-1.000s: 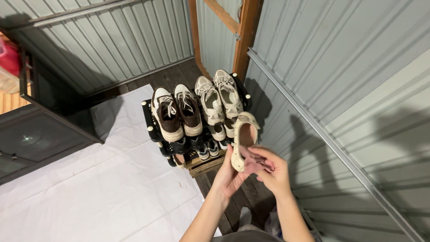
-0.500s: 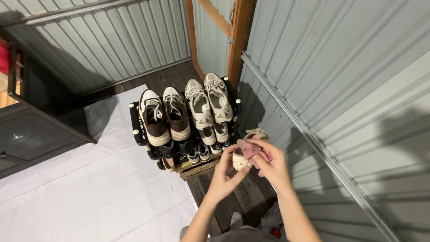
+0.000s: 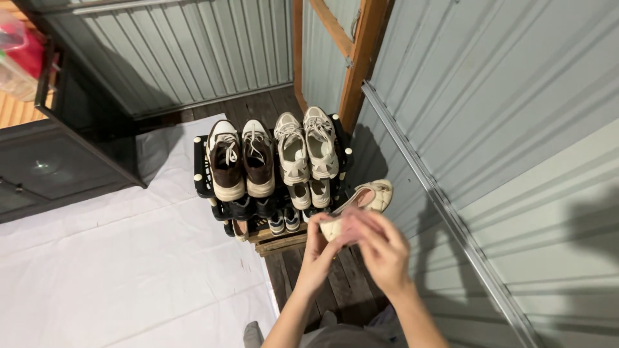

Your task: The person wipes the exterior of several shoes on a shoe rack using a small cloth. They handle each shoe one at a time, rotating it to clean different sides, then place it back on the rack.

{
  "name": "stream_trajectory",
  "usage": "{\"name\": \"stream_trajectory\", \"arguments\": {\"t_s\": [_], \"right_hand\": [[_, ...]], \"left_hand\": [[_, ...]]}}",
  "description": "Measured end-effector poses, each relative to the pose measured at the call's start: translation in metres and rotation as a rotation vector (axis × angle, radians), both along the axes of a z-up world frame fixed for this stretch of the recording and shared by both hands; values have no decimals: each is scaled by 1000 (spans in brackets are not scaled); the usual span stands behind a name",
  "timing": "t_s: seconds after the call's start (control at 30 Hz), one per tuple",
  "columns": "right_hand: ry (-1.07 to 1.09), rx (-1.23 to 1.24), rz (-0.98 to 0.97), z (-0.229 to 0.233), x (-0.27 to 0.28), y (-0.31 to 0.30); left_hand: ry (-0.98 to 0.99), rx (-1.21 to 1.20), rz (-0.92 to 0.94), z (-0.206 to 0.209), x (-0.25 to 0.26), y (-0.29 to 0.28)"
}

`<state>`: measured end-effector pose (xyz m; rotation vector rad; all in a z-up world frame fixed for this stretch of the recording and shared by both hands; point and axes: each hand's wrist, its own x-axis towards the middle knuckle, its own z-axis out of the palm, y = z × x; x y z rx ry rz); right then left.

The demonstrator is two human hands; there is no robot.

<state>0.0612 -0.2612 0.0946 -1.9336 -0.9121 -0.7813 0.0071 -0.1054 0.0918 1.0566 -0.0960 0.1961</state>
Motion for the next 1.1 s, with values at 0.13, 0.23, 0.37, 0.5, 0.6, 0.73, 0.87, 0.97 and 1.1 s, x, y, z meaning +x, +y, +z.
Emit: {"name": "stream_trajectory", "arguments": {"t_s": [0.13, 0.23, 0.37, 0.5, 0.6, 0.73, 0.87, 0.97, 1.1], "right_hand": [[182, 106, -96, 10, 25, -16], [294, 207, -51, 26, 17, -4], [77, -14, 79, 44, -21, 16], [8, -30, 48, 43, -10, 7], [115, 93, -149, 30, 15, -3], [172, 105, -150, 34, -8, 27], [176, 85, 85, 51, -35, 52], [215, 93, 42, 46, -27, 56], [326, 198, 95, 52, -27, 79]], "left_hand": [[70, -87, 15, -6, -8, 1], [68, -37, 11, -15, -8, 1], [20, 56, 77, -14, -9, 5], [-28, -26, 97, -17, -11, 6], [-37, 37, 109, -5, -10, 19], [-162, -13, 41, 2, -2, 25], [-233, -33, -13, 0, -4, 42], [-206, -65, -3, -6, -8, 60], [-125, -1, 27, -1, -15, 81]]}}
